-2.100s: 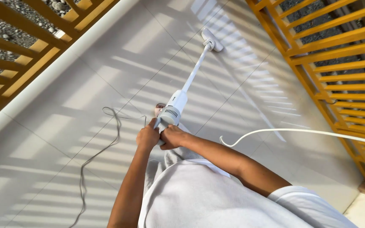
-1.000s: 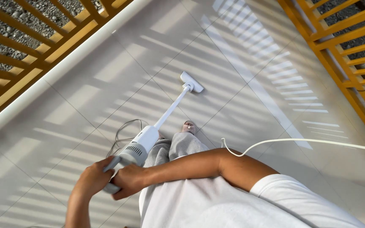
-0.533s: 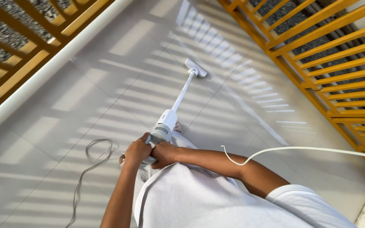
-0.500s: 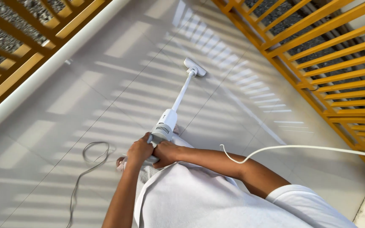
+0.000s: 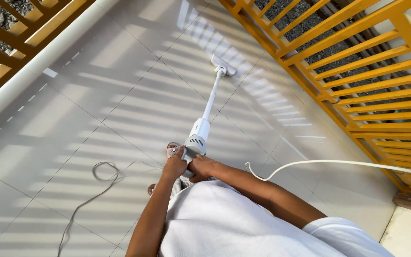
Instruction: Vacuuming a tiled floor on a balcony, moving the vacuum cleaner around and under wooden chairs.
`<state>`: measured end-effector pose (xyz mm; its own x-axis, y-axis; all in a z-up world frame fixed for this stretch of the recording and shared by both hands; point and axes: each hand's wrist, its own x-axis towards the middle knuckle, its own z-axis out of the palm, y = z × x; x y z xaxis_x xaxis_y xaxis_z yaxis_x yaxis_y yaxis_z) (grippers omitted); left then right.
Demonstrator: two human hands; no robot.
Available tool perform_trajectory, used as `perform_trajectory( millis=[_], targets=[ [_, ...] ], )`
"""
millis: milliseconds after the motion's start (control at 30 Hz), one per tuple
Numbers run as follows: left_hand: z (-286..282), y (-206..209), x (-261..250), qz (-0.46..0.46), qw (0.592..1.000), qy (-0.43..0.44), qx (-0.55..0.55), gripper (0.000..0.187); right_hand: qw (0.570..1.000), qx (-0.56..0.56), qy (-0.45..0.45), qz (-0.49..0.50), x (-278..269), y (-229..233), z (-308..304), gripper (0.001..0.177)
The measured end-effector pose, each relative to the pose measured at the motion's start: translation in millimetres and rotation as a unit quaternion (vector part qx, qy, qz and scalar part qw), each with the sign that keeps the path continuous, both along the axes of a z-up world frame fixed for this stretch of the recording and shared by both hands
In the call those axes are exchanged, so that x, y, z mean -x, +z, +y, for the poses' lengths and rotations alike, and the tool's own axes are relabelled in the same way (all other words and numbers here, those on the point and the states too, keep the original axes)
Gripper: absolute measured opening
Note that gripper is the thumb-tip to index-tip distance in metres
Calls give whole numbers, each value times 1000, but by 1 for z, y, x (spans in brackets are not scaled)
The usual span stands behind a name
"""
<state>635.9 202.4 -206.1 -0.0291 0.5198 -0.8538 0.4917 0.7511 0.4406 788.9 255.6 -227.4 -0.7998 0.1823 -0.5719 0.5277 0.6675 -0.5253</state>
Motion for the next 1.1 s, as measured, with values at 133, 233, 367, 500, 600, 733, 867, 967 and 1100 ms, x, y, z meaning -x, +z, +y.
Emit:
perform_trajectory(
  millis=[133,233,367,500,600,733,867,967,1100],
  targets=[
    [-41,15,16,18,1000,10,17,65,999,-6,32,7,13,-24,-44,46],
    [-82,34,31,38,998,20,36,64,997,28,61,27,31,-20,-84,48],
    [-147,63,55,86,994,18,70,61,994,79,67,43,62,14,-146,51],
    [-241,77,80,132,988,13,76,61,986,119,84,82,90,25,-242,53],
    [-323,104,96,155,984,20,86,60,981,144,102,80,113,83,-312,53],
    [-405,149,118,131,980,21,148,83,974,140,178,25,149,100,-403,56],
    [-470,195,132,151,968,9,199,83,948,202,242,45,175,132,-469,71],
    [-510,214,139,152,962,6,228,79,945,233,229,11,178,174,-505,76],
    [-524,247,144,181,945,-36,269,74,939,285,192,6,179,211,-524,70]
  ],
)
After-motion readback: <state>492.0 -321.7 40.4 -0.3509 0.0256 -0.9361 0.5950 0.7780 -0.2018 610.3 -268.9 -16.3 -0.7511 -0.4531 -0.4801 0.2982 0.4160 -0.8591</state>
